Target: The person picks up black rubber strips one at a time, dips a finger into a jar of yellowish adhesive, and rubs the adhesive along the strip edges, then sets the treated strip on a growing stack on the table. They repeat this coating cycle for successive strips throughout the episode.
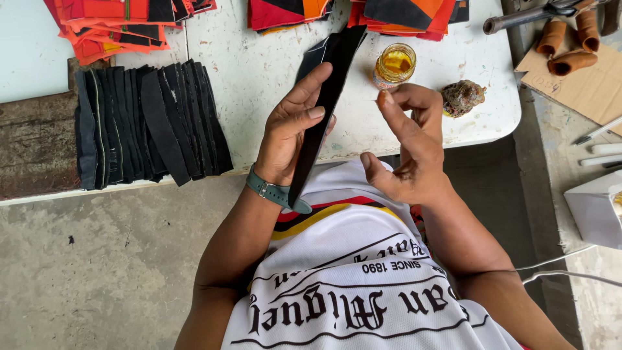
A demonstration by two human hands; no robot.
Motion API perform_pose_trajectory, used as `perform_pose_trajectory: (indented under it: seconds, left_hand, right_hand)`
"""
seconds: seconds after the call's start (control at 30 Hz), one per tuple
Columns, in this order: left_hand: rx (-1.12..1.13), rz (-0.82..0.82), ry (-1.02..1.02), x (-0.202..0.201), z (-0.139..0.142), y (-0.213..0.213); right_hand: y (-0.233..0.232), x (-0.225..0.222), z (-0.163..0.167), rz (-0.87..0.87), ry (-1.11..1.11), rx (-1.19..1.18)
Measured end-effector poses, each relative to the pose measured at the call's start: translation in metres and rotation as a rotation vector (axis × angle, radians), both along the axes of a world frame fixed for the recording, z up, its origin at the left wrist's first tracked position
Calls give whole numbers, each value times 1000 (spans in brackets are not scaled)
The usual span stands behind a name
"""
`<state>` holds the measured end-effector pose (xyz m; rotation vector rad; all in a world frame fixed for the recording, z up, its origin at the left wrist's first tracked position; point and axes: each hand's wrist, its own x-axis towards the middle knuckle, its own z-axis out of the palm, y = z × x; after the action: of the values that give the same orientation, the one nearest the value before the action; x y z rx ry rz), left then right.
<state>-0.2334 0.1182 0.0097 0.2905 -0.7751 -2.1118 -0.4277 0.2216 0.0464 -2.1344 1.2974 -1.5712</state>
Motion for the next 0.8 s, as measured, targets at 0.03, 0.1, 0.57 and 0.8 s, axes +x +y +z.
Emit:
perform_pose_trajectory:
  seconds: [0.03,0.1,0.57,0.8]
  left_hand:
    - [-27,-14,39,1,-1,0]
    - [-28,-19,61,0,-3,-1]
    - [157,51,-72,-5,-8,-1]
    - [7,-17,72,-5,-5,0]
  right_hand:
    - [2,1,-1,-8,28,3]
    - [4,5,-4,-15,120,-6]
    - [-5,7,4,-177,503,-89]
    - [-1,5,4,-139,329,-23]
